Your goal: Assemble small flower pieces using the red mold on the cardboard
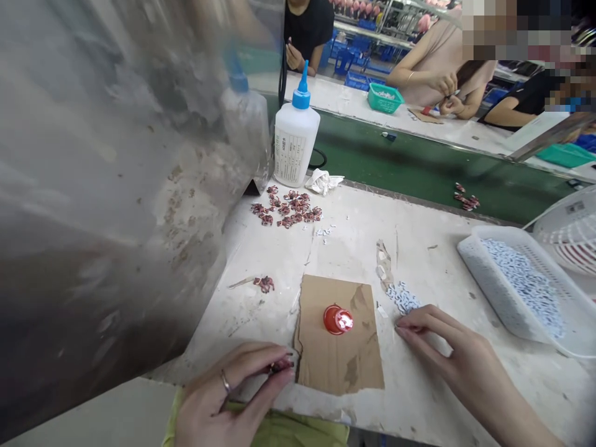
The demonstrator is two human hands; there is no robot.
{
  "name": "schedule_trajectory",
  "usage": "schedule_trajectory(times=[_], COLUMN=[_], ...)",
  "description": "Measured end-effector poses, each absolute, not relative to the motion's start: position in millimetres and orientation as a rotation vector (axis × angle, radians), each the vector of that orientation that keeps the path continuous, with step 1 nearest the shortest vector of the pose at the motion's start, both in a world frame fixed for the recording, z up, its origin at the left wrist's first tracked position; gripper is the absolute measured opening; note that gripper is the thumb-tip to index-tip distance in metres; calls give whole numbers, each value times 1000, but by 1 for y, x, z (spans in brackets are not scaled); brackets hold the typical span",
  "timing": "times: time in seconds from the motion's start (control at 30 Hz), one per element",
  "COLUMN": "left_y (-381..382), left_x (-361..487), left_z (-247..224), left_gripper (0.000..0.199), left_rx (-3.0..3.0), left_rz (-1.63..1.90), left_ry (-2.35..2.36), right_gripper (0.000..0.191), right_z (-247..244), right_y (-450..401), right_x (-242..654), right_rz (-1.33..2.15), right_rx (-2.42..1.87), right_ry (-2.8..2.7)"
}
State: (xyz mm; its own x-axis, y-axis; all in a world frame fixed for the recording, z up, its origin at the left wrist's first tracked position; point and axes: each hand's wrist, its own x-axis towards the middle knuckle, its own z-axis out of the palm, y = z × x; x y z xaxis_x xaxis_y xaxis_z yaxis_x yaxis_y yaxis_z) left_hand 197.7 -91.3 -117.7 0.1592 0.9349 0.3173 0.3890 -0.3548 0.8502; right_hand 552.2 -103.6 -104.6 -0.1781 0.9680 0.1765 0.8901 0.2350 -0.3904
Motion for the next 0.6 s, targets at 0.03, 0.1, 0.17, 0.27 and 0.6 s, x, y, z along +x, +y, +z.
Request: schedule_trajectory(times=[0.03, 0.1, 0.17, 0.27, 0.6], left_y=[-91, -91, -94, -96, -87], left_x=[199, 201, 203, 206, 215], left_z=[-118, -119, -120, -120, -109], left_gripper=[27, 30, 36, 40, 37], left_rx=[1837, 1839, 1830, 1743, 1888], left_rz=[1174, 1202, 1221, 1237, 1197], left_ry=[1252, 1240, 1235, 1301, 930], right_gripper=[17, 15, 16, 17, 12], right_z=[-104, -105, -110, -120, -81], right_y=[-102, -104, -108, -116, -101], right_x=[552, 553, 554, 556, 508], right_rz=[287, 211, 78, -47, 160], right_rx=[-1703, -1686, -1666, -1677, -1546], right_ry=[-2155, -2218, -2282, -2243, -2077])
